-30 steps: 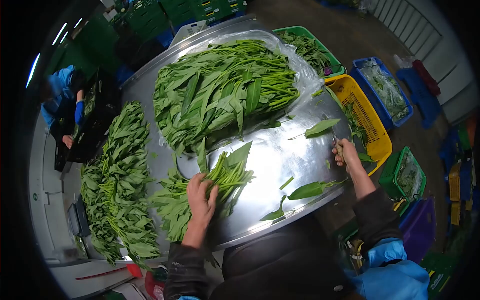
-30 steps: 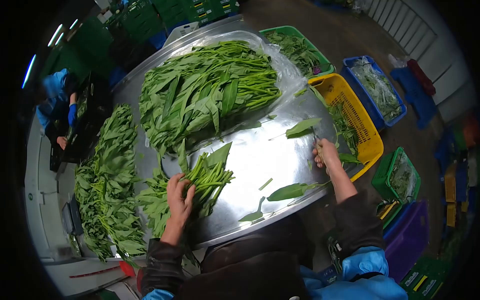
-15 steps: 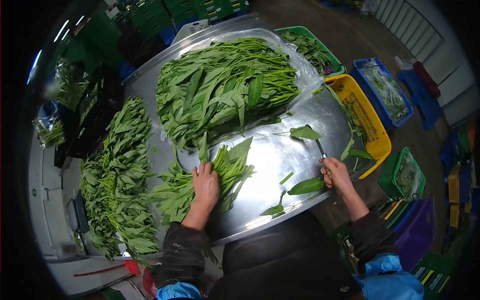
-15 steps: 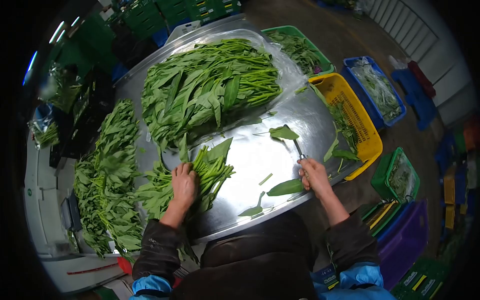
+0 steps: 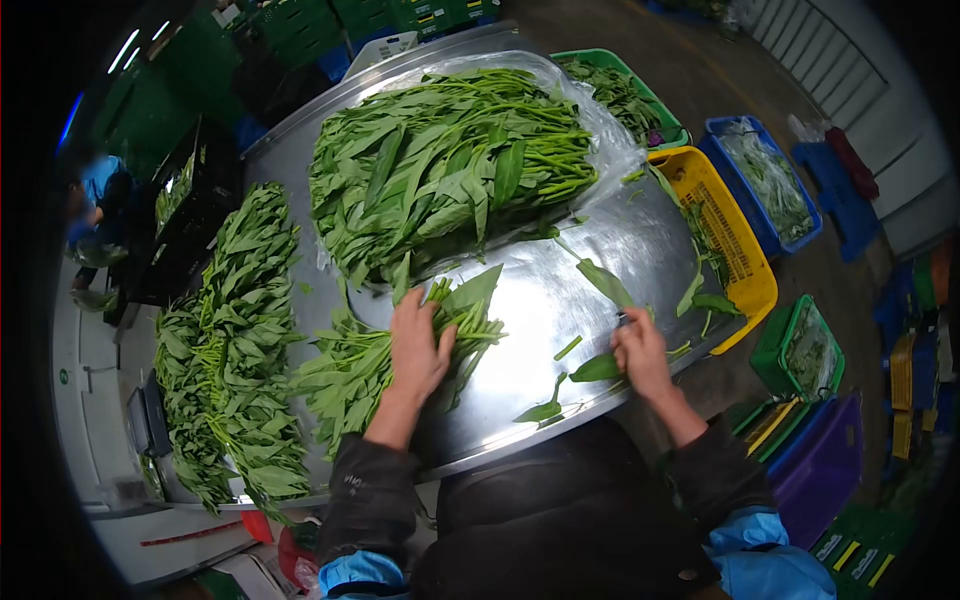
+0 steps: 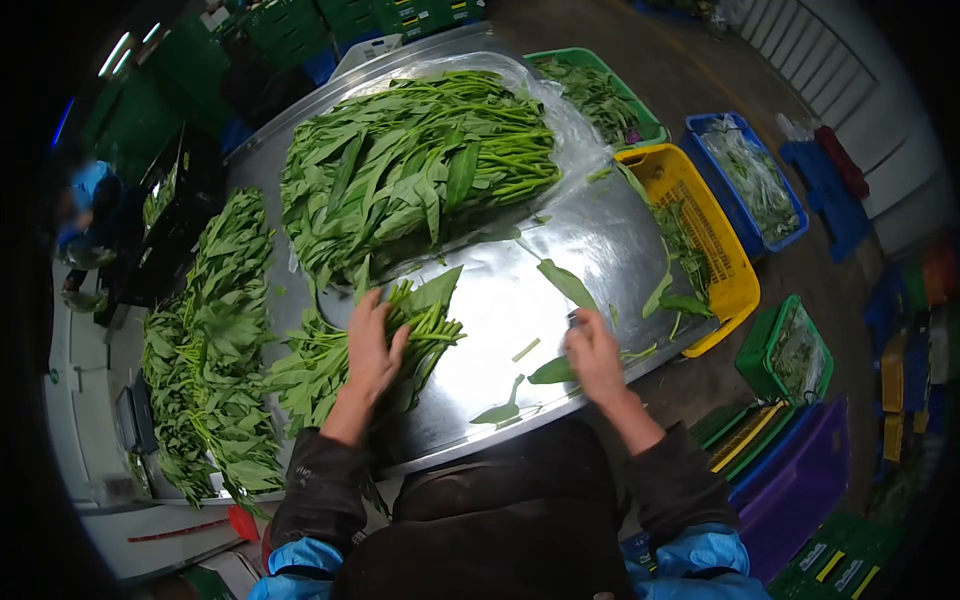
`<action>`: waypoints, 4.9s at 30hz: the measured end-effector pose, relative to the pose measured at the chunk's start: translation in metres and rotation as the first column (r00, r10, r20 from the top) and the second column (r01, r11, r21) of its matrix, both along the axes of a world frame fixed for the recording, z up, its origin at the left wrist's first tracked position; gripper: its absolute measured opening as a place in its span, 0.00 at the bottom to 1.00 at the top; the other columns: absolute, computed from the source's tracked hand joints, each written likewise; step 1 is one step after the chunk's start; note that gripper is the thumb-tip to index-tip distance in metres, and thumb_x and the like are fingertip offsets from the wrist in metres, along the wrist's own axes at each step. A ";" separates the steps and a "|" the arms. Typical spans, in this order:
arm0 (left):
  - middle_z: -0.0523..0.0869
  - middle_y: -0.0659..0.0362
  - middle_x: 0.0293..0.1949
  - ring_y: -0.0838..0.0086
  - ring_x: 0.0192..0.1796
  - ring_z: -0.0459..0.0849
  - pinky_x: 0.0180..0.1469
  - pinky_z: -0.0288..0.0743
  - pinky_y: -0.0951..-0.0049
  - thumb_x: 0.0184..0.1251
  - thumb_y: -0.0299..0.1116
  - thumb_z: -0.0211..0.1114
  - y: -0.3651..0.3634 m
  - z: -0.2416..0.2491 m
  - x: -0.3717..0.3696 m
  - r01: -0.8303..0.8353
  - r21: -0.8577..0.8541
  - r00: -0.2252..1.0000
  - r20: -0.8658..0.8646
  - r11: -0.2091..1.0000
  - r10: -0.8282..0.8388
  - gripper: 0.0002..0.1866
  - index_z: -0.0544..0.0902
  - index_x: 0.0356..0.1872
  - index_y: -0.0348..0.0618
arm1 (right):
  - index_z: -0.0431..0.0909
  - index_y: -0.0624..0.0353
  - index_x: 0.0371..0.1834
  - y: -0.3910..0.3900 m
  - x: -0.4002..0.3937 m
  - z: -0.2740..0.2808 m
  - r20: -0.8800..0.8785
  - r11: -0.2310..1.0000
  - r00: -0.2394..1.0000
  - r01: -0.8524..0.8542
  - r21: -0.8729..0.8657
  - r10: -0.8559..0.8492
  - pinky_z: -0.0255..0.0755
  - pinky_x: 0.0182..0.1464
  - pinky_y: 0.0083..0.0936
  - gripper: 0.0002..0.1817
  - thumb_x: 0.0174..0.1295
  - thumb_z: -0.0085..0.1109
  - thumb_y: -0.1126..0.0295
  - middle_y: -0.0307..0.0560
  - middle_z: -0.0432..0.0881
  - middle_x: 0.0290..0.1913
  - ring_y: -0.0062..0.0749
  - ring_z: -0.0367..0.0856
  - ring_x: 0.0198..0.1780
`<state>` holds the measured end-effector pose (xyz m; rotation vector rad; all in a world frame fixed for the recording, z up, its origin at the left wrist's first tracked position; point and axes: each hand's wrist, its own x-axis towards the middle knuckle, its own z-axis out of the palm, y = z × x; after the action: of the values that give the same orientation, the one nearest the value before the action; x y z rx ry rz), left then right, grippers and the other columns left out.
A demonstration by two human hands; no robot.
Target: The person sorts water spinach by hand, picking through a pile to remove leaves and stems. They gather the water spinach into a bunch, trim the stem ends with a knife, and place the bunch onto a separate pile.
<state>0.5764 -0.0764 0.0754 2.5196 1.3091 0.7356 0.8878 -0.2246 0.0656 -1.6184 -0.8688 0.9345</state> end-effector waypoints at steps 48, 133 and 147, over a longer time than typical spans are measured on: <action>0.82 0.50 0.49 0.58 0.56 0.78 0.61 0.69 0.61 0.64 0.32 0.62 -0.021 0.002 -0.063 -0.195 -0.192 0.839 0.475 0.962 0.264 0.13 0.79 0.46 0.36 | 0.72 0.63 0.51 0.051 -0.032 -0.003 0.801 0.963 0.544 -0.225 -0.150 0.252 0.66 0.57 0.44 0.21 0.52 0.61 0.77 0.60 0.74 0.50 0.57 0.72 0.54; 0.77 0.47 0.47 0.51 0.37 0.81 0.33 0.76 0.60 0.28 0.19 0.71 -0.073 0.107 -0.138 -0.189 -0.267 0.836 -0.548 0.945 0.012 0.51 0.69 0.67 0.58 | 0.79 0.65 0.49 0.100 -0.085 0.029 -0.106 0.786 0.781 -0.619 0.004 0.615 0.78 0.37 0.24 0.20 0.60 0.63 0.60 0.50 0.86 0.37 0.27 0.84 0.32; 0.77 0.41 0.50 0.44 0.44 0.81 0.41 0.77 0.57 0.31 0.20 0.73 -0.079 0.127 -0.140 0.067 0.056 0.946 -0.322 0.996 -0.045 0.48 0.66 0.65 0.41 | 0.59 0.66 0.70 0.137 -0.151 0.050 -0.601 0.896 0.698 -0.438 0.071 0.389 0.71 0.28 0.18 0.38 0.61 0.63 0.60 0.52 0.84 0.39 0.19 0.79 0.30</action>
<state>0.4362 -0.1556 0.2027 2.8070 1.3178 0.3717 0.7363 -0.0877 0.1152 -1.0647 -0.7480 1.7146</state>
